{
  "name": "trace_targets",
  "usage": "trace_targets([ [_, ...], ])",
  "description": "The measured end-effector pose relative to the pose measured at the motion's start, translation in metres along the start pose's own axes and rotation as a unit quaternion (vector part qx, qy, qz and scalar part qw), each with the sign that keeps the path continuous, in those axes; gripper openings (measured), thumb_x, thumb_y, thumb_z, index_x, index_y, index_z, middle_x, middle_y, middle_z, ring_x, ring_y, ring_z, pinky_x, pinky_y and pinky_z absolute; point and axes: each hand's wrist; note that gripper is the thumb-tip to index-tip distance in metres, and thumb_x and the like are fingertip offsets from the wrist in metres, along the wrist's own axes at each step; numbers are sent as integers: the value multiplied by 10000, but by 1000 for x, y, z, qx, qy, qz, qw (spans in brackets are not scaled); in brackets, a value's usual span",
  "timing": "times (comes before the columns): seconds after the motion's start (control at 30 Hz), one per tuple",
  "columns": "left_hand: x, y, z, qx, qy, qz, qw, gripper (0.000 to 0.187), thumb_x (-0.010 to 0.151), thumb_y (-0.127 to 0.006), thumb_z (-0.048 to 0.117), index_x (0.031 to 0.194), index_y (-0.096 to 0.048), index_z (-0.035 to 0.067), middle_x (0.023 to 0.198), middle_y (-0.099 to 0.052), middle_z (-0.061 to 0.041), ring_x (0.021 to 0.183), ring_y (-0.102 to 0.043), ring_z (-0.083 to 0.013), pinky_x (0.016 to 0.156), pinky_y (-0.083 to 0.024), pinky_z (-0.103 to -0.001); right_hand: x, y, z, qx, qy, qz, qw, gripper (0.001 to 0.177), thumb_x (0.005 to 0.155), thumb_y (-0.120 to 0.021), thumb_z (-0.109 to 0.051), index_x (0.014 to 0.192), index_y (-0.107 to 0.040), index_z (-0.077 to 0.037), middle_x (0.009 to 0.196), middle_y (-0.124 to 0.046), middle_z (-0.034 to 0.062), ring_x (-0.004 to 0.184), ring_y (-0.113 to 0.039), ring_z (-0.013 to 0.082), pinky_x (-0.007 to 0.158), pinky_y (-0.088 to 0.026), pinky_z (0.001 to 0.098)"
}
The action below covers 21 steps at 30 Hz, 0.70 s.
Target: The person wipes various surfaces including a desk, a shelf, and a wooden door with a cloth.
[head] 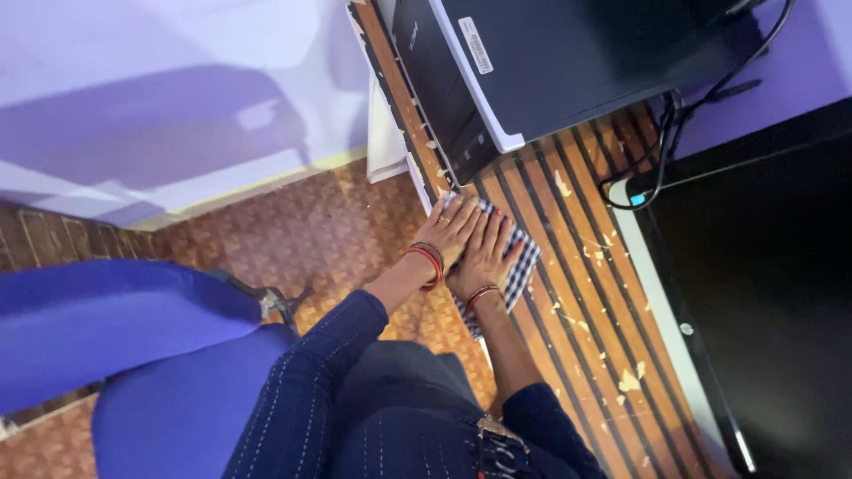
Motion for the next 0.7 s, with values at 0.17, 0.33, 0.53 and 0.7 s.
trace_targets([
  [0.17,-9,16,2,-33,8,-20,999,568,983,-464,223,1528,-443,66,1641,-333,-113,1513,-322,-317,1239,-221,-537,5,-10,7,12,19,39,999,1127,737,-711,-460,1636,-156,-70,1718,-62,179,1583,-5,389,1202,-37,672],
  [0.33,-28,27,18,-33,12,-81,996,600,976,-493,214,1534,-387,22,1656,-284,-156,1542,-248,-383,1237,-210,-579,10,-16,11,63,24,39,997,1029,803,-655,-456,1615,-173,-48,1704,-66,188,1575,-11,395,1200,-23,670],
  [0.53,-30,40,20,-53,14,-156,986,707,915,-539,180,1572,-328,25,1681,-190,-167,1543,-201,-407,1206,-218,-573,9,-19,14,31,23,17,999,996,821,-619,-437,1616,-167,-42,1698,-47,203,1567,-1,393,1204,-15,661],
  [0.7,-29,20,26,-49,36,-168,984,649,944,-478,210,1547,-330,19,1660,-199,-172,1524,-183,-437,1188,-211,-613,12,-32,20,13,44,31,998,976,828,-634,-420,1615,-181,-60,1702,-46,214,1570,-4,404,1182,-18,695],
])
Point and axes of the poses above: each hand's wrist, its own x-axis towards the middle knuckle, its own y-axis out of the back of the hand, z = x × y
